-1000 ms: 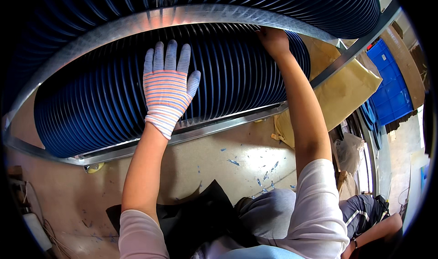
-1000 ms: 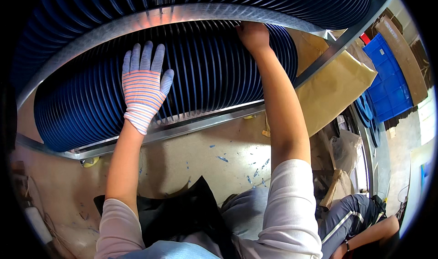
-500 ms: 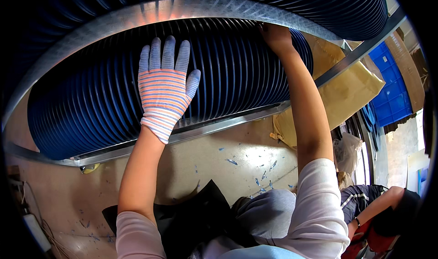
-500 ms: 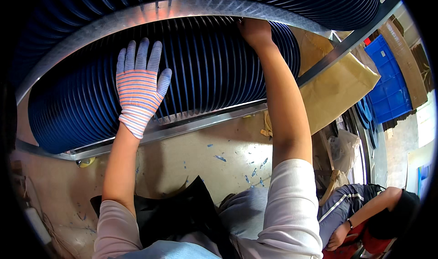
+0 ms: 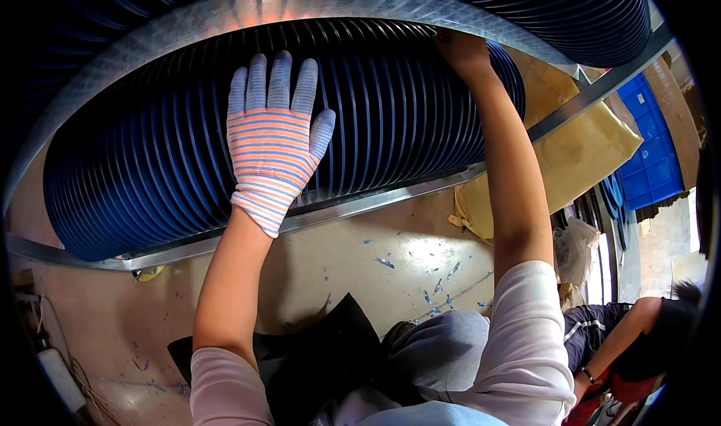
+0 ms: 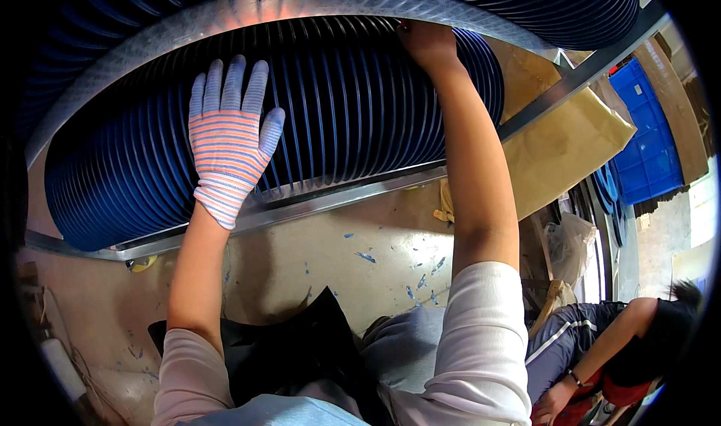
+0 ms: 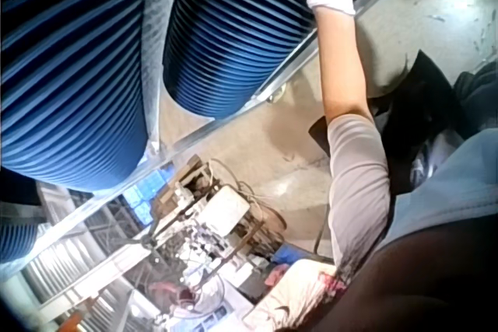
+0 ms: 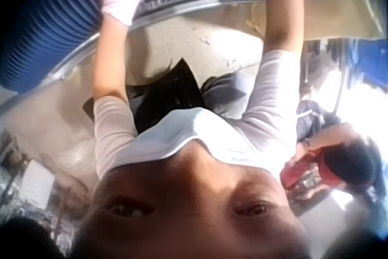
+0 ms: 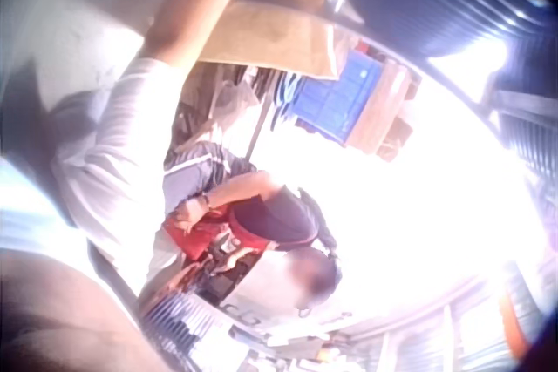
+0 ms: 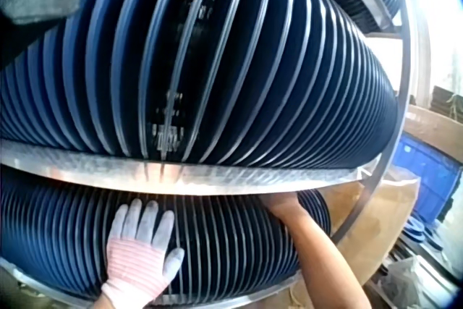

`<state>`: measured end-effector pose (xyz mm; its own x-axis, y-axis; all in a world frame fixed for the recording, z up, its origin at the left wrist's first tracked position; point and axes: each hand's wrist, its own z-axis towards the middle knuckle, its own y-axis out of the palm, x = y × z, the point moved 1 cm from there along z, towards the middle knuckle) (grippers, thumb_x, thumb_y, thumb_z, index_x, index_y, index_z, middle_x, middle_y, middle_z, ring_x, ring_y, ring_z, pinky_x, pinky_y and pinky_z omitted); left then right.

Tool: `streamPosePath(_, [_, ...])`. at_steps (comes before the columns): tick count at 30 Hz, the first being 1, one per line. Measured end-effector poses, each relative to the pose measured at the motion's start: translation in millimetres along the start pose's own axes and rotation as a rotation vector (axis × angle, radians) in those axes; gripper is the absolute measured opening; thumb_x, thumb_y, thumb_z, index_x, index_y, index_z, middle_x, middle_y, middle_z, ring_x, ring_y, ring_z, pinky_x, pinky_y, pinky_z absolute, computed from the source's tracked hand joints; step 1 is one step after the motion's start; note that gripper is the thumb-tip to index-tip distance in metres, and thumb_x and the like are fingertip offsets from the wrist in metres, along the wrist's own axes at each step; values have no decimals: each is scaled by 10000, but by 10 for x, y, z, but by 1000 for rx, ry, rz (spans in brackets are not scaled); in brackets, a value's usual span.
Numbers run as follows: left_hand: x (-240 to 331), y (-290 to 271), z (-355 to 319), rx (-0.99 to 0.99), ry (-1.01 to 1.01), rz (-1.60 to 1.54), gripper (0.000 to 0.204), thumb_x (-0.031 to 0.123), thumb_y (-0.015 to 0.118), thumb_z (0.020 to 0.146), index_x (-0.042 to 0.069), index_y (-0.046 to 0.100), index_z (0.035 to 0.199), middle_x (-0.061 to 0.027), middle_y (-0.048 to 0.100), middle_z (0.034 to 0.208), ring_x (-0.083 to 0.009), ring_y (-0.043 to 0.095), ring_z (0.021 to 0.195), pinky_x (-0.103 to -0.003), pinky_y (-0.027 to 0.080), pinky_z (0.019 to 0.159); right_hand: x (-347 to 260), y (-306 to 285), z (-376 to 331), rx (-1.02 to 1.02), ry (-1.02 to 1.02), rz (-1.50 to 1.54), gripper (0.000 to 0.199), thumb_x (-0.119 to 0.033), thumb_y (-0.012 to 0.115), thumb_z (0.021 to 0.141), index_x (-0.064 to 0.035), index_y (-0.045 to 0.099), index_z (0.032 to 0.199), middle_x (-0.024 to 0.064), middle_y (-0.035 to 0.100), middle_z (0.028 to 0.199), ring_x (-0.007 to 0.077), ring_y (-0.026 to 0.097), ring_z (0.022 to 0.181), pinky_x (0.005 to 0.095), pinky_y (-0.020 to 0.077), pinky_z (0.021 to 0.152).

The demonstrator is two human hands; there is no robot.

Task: The person sits on the floor and repeatedly picks up blue circular plastic parts from a nearby pile. They place each part into a vertical metal rack, stacking them tightly between existing parts. The person occasionally adjusts the stack to ensure alignment.

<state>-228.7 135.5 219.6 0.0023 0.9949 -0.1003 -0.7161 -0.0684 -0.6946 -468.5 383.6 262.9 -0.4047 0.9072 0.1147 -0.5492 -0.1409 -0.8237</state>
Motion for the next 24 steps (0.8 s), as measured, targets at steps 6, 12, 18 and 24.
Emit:
streamPosePath(6, [-14, 6, -10, -1, 1, 16, 610, 422, 591, 879, 113, 504, 1398, -192, 492, 1404, -386, 414, 1329, -512, 248, 1155, 32, 9, -3, -76, 48, 174, 200, -295, 640, 885, -132, 689, 991, 140, 672, 1081, 317, 648, 1020, 438, 531, 869])
streamPosePath(12, [-24, 14, -8, -6, 6, 48, 595, 451, 556, 894, 124, 516, 1389, -189, 494, 1406, -382, 415, 1332, -517, 243, 1155, 5, -2, -55, -16, 38, 143, 169, -269, 664, 869, -116, 671, 939, 120, 692, 977, 309, 664, 948, 430, 535, 819])
streamPosePath(18, [-9, -30, -6, -24, 9, 39, 591, 437, 560, 896, 112, 517, 1387, -194, 496, 1402, -387, 419, 1325, -514, 253, 1151, -10, 42, -221, 220, -62, 225, 178, -235, 692, 861, -102, 651, 972, 99, 675, 804, 279, 673, 776, 393, 533, 710])
streamPosePath(24, [-6, -22, -11, -13, 12, 32, 597, 426, 572, 892, 105, 512, 1392, -198, 490, 1403, -389, 415, 1325, -511, 255, 1151, -3, 11, -242, 224, -87, 241, 195, -225, 696, 859, -114, 638, 1008, 94, 679, 814, 263, 675, 758, 377, 534, 688])
